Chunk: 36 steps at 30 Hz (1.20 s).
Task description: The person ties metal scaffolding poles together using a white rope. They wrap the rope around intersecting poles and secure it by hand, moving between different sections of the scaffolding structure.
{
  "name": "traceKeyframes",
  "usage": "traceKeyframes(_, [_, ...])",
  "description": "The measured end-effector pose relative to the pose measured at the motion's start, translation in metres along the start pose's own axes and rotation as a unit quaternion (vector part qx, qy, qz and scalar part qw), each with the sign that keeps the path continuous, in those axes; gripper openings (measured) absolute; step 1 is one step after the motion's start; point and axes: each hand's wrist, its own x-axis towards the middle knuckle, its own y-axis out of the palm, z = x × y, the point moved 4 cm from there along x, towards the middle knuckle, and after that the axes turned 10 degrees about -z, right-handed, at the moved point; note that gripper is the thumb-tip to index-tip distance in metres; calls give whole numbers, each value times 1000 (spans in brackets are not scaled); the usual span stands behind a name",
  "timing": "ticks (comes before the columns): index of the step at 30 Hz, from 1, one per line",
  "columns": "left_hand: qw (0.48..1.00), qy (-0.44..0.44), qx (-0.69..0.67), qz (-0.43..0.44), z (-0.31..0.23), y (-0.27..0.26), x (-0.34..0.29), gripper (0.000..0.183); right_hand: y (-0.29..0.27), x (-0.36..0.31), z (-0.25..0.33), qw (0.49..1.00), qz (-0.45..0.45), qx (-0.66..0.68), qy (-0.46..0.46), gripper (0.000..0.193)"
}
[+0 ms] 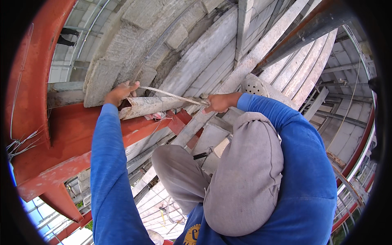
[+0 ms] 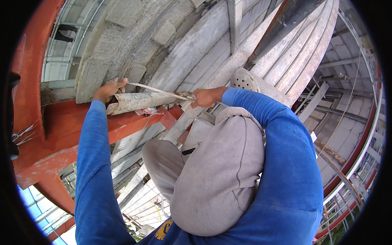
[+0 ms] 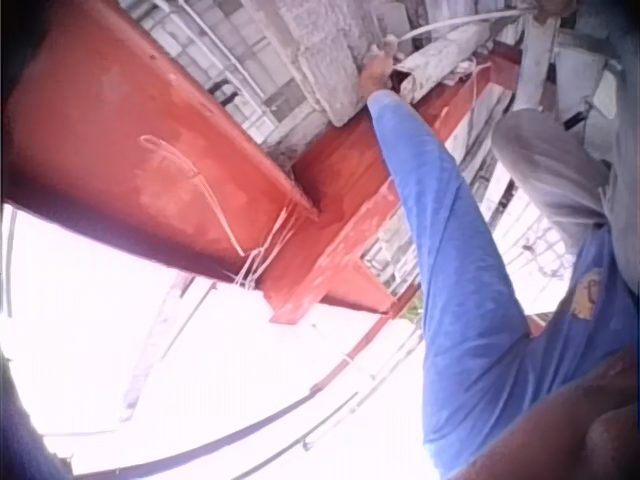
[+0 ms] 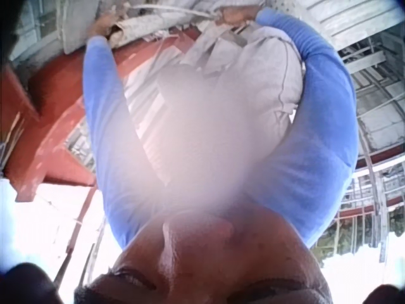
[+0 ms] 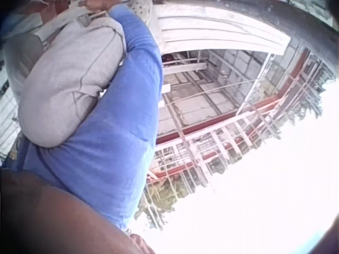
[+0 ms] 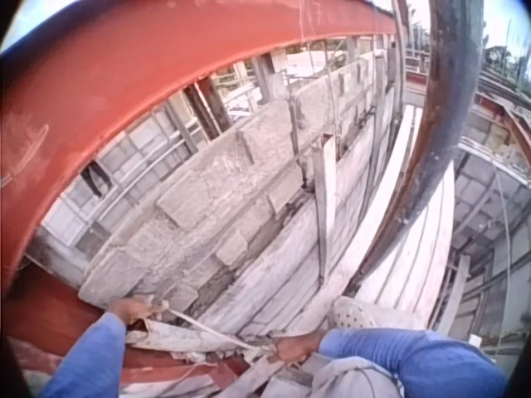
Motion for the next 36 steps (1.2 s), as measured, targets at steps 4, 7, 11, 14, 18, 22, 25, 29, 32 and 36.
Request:
traceKeyframes(4, [999, 5, -32, 5, 5, -3, 4, 47, -13, 15, -8, 985, -145, -70, -68, 57])
traceKeyframes(7, [1000, 16, -11, -23, 3, -1, 6, 40, -16, 16, -8, 974, -187, -94, -86, 52])
traceKeyframes(11, [999, -13, 40, -20, 4, -1, 11, 34, -30, 12, -5, 946, -273, -164, -60, 41])
traceKeyframes(14, [998, 11, 48, -35, 4, 0, 12, 36, -53, 13, -5, 912, -350, -206, -56, 34])
traceKeyframes(18, [997, 34, 26, -61, 10, -1, 12, 56, -63, 11, -6, 870, -424, -236, -92, 28])
traceKeyframes(22, [999, 16, 1, -47, -12, 6, -5, 80, -65, -13, -8, 833, -493, -207, -140, 24])
traceKeyframes(25, [995, 31, -69, -66, -8, 5, -5, 68, -58, -31, 0, 835, -496, -191, -143, 27])
traceKeyframes(29, [998, 27, -41, -26, -2, 3, -2, 50, -64, -54, 22, 938, -328, -44, -103, 40])
traceKeyframes(32, [999, 36, -8, -13, -9, 5, -1, 45, -80, -58, 14, 952, -196, 180, -153, 41])
traceKeyframes(36, [999, 49, 3, -1, -3, 0, 7, 55, -66, -72, 20, 812, 96, 574, -37, 37])
